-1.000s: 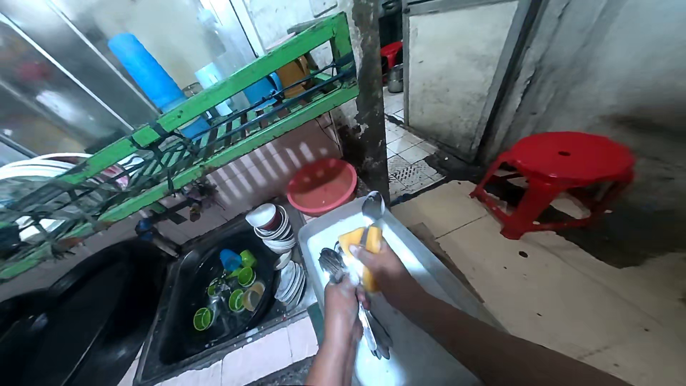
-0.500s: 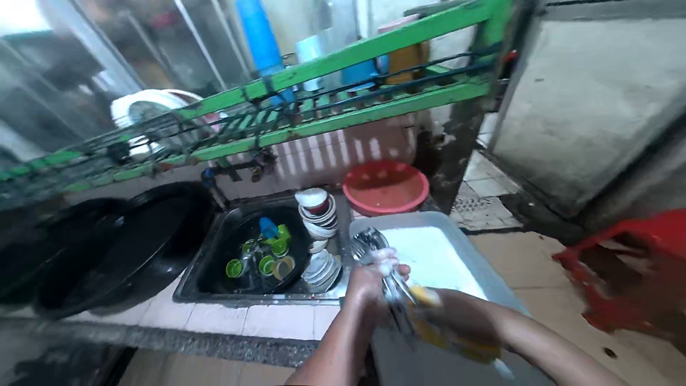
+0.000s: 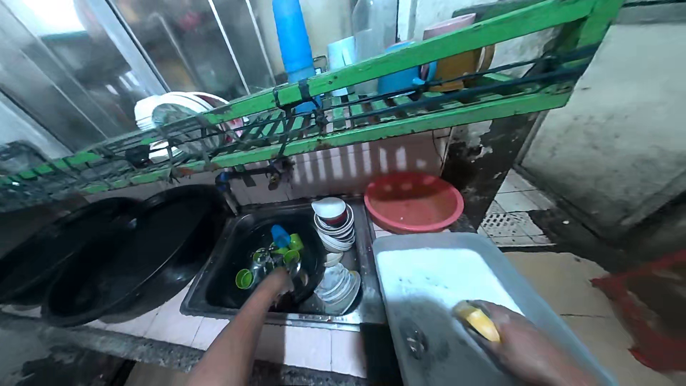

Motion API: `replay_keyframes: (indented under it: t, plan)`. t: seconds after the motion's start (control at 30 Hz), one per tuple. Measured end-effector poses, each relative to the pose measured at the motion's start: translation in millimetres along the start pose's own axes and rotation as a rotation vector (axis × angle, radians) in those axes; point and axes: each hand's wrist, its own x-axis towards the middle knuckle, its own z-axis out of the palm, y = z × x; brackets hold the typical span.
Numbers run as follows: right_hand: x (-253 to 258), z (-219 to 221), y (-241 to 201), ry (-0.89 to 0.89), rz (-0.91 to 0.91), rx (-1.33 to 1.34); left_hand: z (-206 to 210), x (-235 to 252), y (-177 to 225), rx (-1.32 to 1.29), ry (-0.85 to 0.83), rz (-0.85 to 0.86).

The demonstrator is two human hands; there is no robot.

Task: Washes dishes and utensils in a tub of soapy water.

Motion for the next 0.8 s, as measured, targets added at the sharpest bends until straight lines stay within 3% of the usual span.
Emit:
replay_keyframes:
  t: [0.17, 0.27, 0.33, 0.4, 0.47, 0.57, 0.63, 0.73, 0.8]
  plan:
    - [-3, 10, 3, -0.054, -0.027, -0.063, -56, 13, -25, 0.071, 0.142, -0.021]
    - [-17, -3, -14, -0.107, 0.012, -0.085, -86, 2, -8, 0.206, 0.181, 0.007]
    - [-14, -3, -13, -0.081, 0.085, -0.060, -85, -11, 14, 0.225, 0.259, 0.075]
    - [-2, 4, -1, -0.012, 0.157, 0.044, -69, -30, 47, 0.282, 0.318, 0.230]
    - [-3, -1, -4, 0.132, 0.205, 0.311, -41, -62, 91, 0.350, 0.337, 0.367]
    - [-34, -34, -55, 0.241, 0.278, 1.013, 9, -113, 151, 0.427, 0.353, 0.534]
    - [-50, -51, -87, 0.219, 0.263, 1.373, 40, -136, 181, 0.454, 0.349, 0.630]
    - [-42, -57, -92, 0.258, 0.088, 1.428, 72, -163, 207, 0.333, 0.268, 0.733]
    - [-31, -61, -77, 0.354, 0.116, 1.296, 82, -171, 211, 0.192, 0.167, 0.757]
